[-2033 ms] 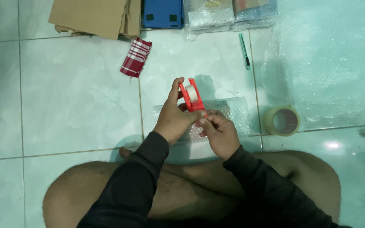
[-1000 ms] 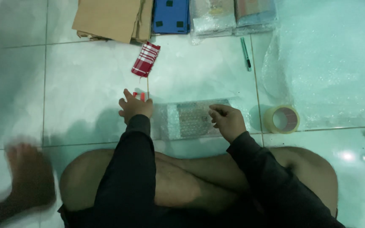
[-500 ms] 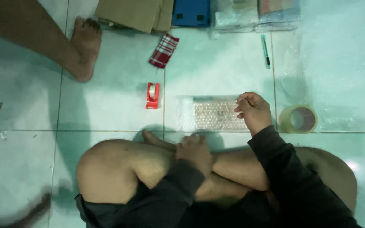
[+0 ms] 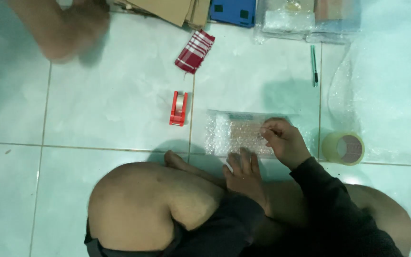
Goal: Wrapping a small rectangular item in bubble wrap and securing it with red tape.
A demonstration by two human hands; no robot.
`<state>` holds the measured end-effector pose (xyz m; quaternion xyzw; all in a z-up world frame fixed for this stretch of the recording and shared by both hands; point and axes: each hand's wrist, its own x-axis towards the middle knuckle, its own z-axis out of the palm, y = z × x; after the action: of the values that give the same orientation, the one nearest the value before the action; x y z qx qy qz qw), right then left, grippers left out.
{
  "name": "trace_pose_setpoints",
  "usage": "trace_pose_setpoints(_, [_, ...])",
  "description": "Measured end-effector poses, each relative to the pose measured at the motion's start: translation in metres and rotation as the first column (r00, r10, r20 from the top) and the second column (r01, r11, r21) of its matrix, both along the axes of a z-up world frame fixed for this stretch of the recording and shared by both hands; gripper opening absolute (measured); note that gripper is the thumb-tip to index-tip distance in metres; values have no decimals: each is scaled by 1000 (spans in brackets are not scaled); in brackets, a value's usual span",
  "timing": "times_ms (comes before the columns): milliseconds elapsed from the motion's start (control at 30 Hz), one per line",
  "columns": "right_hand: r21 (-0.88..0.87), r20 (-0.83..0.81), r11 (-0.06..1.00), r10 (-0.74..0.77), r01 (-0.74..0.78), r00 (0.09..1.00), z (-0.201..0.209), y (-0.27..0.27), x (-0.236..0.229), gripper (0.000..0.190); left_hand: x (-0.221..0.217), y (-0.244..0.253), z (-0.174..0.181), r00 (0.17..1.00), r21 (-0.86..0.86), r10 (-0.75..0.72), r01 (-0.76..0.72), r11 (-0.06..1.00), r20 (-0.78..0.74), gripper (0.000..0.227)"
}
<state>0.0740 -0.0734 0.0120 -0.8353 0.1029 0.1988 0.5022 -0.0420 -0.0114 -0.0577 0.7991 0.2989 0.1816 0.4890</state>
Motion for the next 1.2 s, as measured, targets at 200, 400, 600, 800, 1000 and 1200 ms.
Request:
trace_pose_setpoints(200, [-43,-39,987,156,-157,987,-4,16,5,20,6,14,19,377,263,-227,874,409,-898,50])
trace_pose_setpoints(400, [-138,87,952,286,-273,954,-21,19,2,17,7,10,6,572,387,-185,726,568,-799,47])
trace_pose_setpoints(600, [-115,239,927,374,-357,896,-54,10,-2,34,11,-4,1,757,498,-124,533,684,-641,45])
trace_pose_setpoints(800, [-306,172,839,514,-450,840,-52,16,-5,46,6,-12,-5,892,552,-29,304,776,-450,44])
trace_pose_setpoints(1000, [-352,153,822,523,-448,838,-61,15,-5,43,10,-23,-16,927,571,123,110,814,-354,44])
trace_pose_setpoints(1200, [-254,127,858,487,-446,864,-42,23,-4,44,4,-4,4,930,629,-56,289,722,-364,40])
